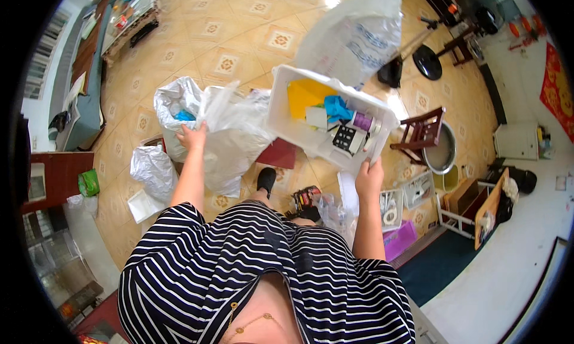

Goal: The person sorts various household components and electronics, moving them between plastic bags and storage bins by hand while sitting on the floor.

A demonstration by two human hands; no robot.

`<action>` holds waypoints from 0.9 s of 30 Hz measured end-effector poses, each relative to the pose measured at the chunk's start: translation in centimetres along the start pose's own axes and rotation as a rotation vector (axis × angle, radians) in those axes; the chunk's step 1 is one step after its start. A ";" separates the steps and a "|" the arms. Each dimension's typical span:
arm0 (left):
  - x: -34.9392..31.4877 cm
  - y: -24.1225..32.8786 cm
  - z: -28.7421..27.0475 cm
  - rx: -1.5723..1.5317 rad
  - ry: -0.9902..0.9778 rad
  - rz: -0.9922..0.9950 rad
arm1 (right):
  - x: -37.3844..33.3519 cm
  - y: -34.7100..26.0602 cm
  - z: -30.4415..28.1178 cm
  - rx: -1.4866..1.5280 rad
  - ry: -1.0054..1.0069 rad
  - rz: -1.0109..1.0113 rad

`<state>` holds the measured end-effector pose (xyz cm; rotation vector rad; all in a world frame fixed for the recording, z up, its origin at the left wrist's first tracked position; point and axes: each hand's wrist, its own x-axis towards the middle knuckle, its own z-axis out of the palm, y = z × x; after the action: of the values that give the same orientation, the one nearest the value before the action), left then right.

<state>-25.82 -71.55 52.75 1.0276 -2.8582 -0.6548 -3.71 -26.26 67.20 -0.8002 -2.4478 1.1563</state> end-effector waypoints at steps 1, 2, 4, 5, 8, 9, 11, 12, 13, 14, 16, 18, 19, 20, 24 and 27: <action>1.0 -0.3 0.2 0.007 -0.017 -0.022 | 1.6 -2.0 1.8 0.001 0.010 -0.038; 2.2 -0.6 0.3 0.014 -0.034 -0.044 | 3.3 -3.1 3.9 -0.006 -0.026 -0.077; 2.6 0.1 0.8 0.044 -0.063 -0.048 | 6.2 -6.4 7.5 -0.075 -0.090 -0.099; 2.7 0.1 0.7 0.064 -0.077 -0.054 | 7.1 -9.0 9.4 -0.126 -0.123 -0.087; 3.8 -0.3 0.9 -0.056 -0.212 -0.128 | 8.6 -11.6 17.1 -0.214 -0.125 -0.330; 3.1 -0.9 0.6 -0.090 -0.160 0.060 | 7.6 -13.8 19.4 -0.223 -0.232 -0.233; 1.0 -0.6 0.0 -0.182 -0.065 0.459 | 6.2 -14.2 23.1 -0.390 -0.254 -0.312; 1.0 -1.4 -0.3 -0.164 -0.094 0.493 | 4.6 -15.7 24.8 -0.508 -0.321 -0.309; 1.2 -2.6 -0.6 -0.143 -0.119 0.524 | 3.0 -16.7 26.5 -0.515 -0.349 -0.370; 1.3 -3.5 -0.7 -0.127 -0.149 0.556 | 1.6 -18.2 27.7 -0.634 -0.428 -0.401; 1.3 -4.2 -2.0 0.012 -0.178 0.591 | 0.3 -21.0 29.3 -0.728 -0.636 -0.411; 1.1 -4.8 -2.8 0.195 -0.089 0.579 | 0.5 -20.9 31.8 -0.779 -0.668 -0.443; 0.9 -3.8 -3.2 0.209 -0.206 0.464 | 1.0 -20.2 33.0 -0.814 -0.671 -0.460; 0.8 -2.7 -3.6 0.221 -0.323 0.348 | 1.7 -19.3 33.9 -0.832 -0.725 -0.548; 1.5 -3.6 -4.0 0.161 -0.523 0.297 | 2.7 -17.2 36.7 -0.906 -0.781 -0.789; 0.6 -5.3 -5.7 0.131 -0.475 0.344 | 2.5 -16.7 37.4 -0.859 -0.710 -0.803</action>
<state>-22.13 -77.77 55.72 0.3993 -3.4026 -0.7733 -30.15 -55.98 57.04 0.5813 -3.3296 0.0213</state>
